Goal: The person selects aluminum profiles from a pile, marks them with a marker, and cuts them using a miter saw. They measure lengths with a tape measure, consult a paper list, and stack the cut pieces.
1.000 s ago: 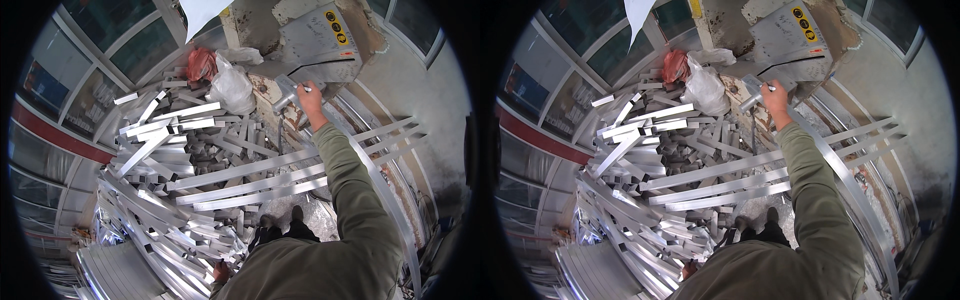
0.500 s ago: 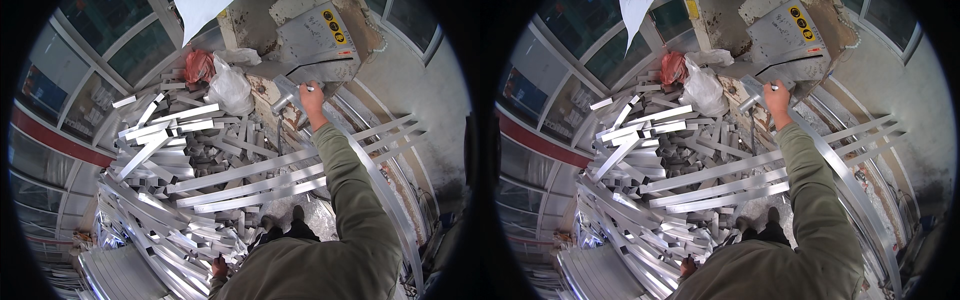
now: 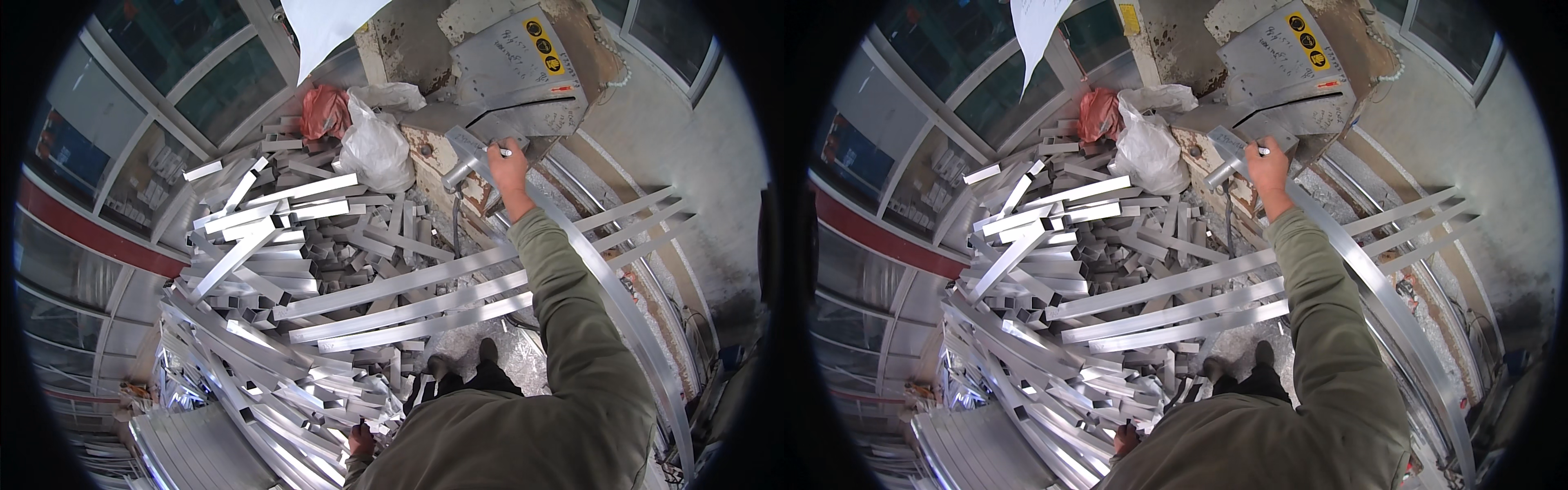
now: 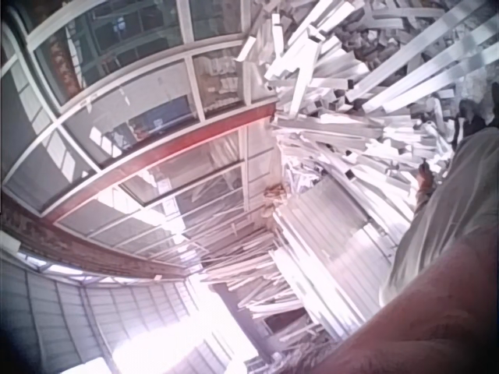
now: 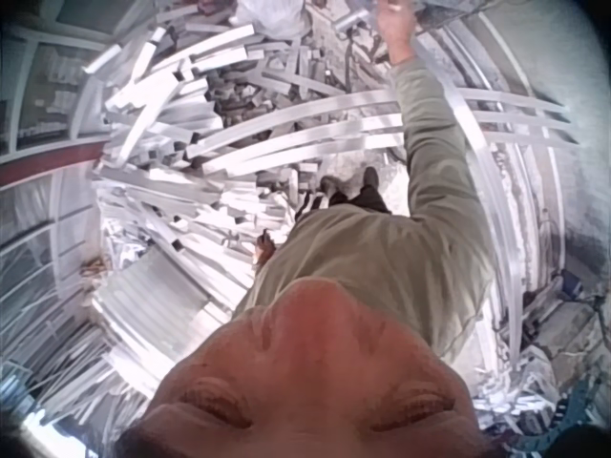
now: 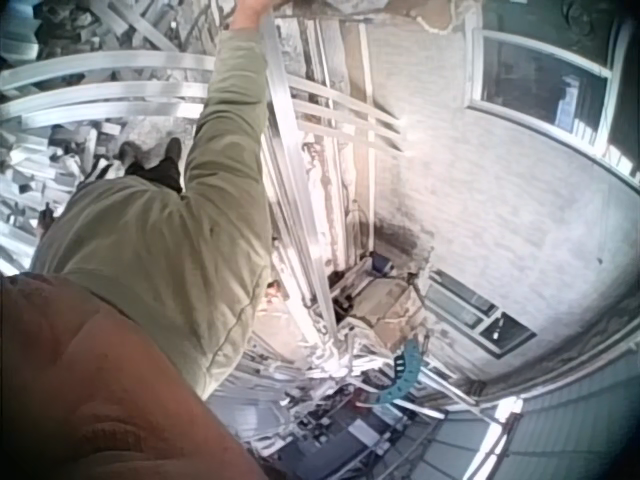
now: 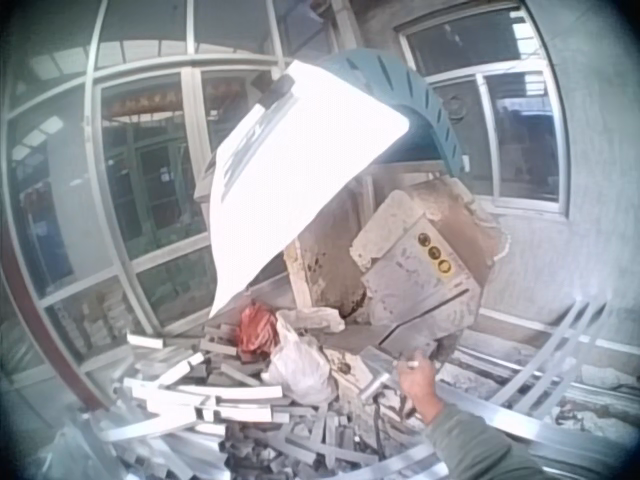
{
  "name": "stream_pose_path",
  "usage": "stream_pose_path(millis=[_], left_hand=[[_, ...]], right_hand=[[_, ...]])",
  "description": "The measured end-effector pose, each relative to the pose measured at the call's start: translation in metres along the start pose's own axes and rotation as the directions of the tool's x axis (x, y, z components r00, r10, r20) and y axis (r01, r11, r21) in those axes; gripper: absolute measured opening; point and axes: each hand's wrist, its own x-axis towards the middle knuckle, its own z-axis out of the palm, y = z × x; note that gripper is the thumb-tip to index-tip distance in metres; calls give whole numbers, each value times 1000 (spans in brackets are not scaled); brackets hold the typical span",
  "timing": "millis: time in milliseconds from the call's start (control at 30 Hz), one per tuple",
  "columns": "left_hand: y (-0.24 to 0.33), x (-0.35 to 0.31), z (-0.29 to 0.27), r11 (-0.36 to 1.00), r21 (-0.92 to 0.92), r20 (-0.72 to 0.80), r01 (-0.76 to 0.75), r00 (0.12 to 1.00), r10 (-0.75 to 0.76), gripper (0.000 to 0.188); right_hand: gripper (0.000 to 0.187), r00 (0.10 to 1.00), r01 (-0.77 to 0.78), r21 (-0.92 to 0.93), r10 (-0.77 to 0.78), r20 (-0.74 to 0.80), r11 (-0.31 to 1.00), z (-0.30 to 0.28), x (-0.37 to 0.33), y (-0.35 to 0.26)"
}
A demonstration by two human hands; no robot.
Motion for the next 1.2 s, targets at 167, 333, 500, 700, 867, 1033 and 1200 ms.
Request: stream_pose_path(millis=[167, 333, 500, 700, 867, 1033, 1200], left_hand=[[-22, 7, 2, 915, 188, -12, -357, 931, 365, 38], [-18, 14, 6, 920, 188, -6, -345, 936, 352, 38], [-26, 28, 20, 1000, 16, -49, 22, 999, -21, 42], [72, 54, 7, 802, -585, -73, -122, 993, 97, 23], [228, 67, -42, 601, -743, -96, -295, 935, 341, 22], [386, 54, -98, 320, -882, -51, -345, 747, 663, 34], [544, 21, -159, 41, -964, -107, -261, 528, 843, 42]], right_hand=[[27, 999, 20, 14, -20, 33, 1000, 0, 0, 4], [22, 994, -30, 90, 21, 105, 996, -12, -4, 9], [12, 953, -279, 516, 165, 255, 810, -42, -16, -45], [16, 987, 142, 697, -155, -44, 703, -165, 4, -194], [19, 722, 626, 631, -647, -246, 458, -249, 6, -329], [24, 476, 766, 536, -874, -101, 355, -272, -7, -437], [28, 404, 738, 471, -875, 267, 484, -239, -5, -501]])
